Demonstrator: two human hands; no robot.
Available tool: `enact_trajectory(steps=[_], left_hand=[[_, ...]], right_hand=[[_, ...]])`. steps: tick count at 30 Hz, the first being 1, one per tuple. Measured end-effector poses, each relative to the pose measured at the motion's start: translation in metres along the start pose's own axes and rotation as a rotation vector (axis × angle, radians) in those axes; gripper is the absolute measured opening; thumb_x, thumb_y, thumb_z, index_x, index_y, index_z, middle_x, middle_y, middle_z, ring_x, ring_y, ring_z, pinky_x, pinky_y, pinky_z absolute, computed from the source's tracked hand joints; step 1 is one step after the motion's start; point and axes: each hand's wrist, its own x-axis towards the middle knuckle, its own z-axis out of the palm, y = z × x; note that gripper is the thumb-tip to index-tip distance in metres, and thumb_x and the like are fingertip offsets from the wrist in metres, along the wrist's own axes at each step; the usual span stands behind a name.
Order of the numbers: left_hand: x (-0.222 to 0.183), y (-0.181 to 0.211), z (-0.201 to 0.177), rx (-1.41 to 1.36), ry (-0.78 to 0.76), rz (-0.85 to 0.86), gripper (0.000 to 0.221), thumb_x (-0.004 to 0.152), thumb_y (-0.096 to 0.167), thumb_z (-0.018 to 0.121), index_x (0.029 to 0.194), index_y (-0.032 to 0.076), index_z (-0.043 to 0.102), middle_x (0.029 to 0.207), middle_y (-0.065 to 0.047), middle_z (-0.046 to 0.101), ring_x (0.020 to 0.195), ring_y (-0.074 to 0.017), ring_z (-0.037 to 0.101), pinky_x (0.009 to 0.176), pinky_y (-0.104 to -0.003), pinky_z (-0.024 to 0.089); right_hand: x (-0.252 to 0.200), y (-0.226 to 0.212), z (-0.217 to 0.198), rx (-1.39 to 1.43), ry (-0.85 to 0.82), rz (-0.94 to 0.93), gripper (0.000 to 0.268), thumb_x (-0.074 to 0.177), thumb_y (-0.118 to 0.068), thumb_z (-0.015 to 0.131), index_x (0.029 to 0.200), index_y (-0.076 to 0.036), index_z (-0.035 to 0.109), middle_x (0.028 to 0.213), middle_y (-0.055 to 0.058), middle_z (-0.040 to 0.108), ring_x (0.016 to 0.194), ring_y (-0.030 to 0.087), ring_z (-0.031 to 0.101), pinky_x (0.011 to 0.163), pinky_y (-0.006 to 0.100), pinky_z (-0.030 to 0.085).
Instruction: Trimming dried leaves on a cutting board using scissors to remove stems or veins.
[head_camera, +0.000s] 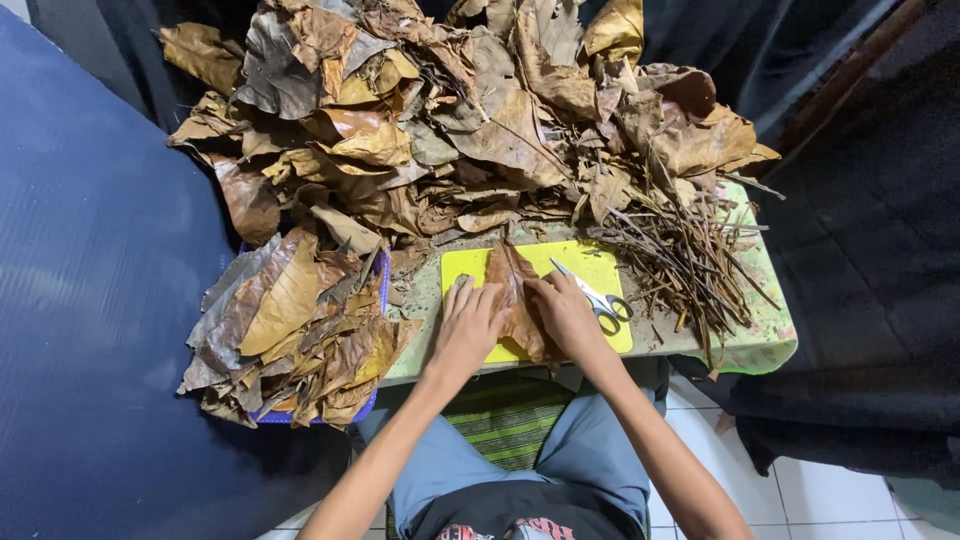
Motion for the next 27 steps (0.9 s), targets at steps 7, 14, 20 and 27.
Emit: enact_trajectory(steps=[7, 14, 20, 27], left_hand=[[-0.006, 0.025, 0.009, -0.033, -0.003, -0.08, 0.084, 0.096, 0.064, 0.049, 0.157, 0.009, 0.032, 0.149, -0.018, 0.042, 0.151, -0.0389, 0.023, 0.123, -0.06, 0.006], [-0.006, 0.02, 0.014, 0.008, 0.055, -0.039, 0.086, 0.093, 0.061, 0.056, 0.156, 0.007, 0.033, 0.145, -0.016, 0.04, 0.151, -0.041, 0.018, 0.123, -0.06, 0.006], [-0.005, 0.019, 0.014, -0.007, 0.05, -0.048, 0.088, 0.091, 0.062, 0.058, 0.157, 0.009, 0.033, 0.146, -0.014, 0.038, 0.153, -0.0388, 0.016, 0.125, -0.057, 0.005], [-0.011, 0.012, 0.01, -0.019, 0.053, -0.021, 0.083, 0.094, 0.061, 0.055, 0.159, 0.014, 0.032, 0.15, -0.012, 0.037, 0.153, -0.0388, 0.014, 0.125, -0.054, 0.008]], right_hand=[[-0.019, -0.005, -0.001, -0.207, 0.029, -0.003, 0.044, 0.098, -0.033, 0.061, 0.139, -0.019, 0.057, 0.112, 0.006, 0.052, 0.095, 0.027, 0.052, 0.076, 0.039, 0.048], [-0.024, 0.008, 0.006, -0.265, 0.035, 0.005, 0.05, 0.1, -0.05, 0.049, 0.144, -0.028, 0.052, 0.109, 0.001, 0.044, 0.092, 0.026, 0.044, 0.076, 0.038, 0.039], [-0.027, 0.007, -0.003, -0.321, -0.019, 0.044, 0.045, 0.096, -0.044, 0.058, 0.141, -0.041, 0.053, 0.112, -0.003, 0.044, 0.096, 0.023, 0.046, 0.077, 0.036, 0.04], [-0.036, 0.008, -0.017, -0.355, 0.036, 0.038, 0.043, 0.098, -0.057, 0.047, 0.137, -0.043, 0.054, 0.112, 0.0, 0.043, 0.094, 0.027, 0.047, 0.081, 0.041, 0.04]])
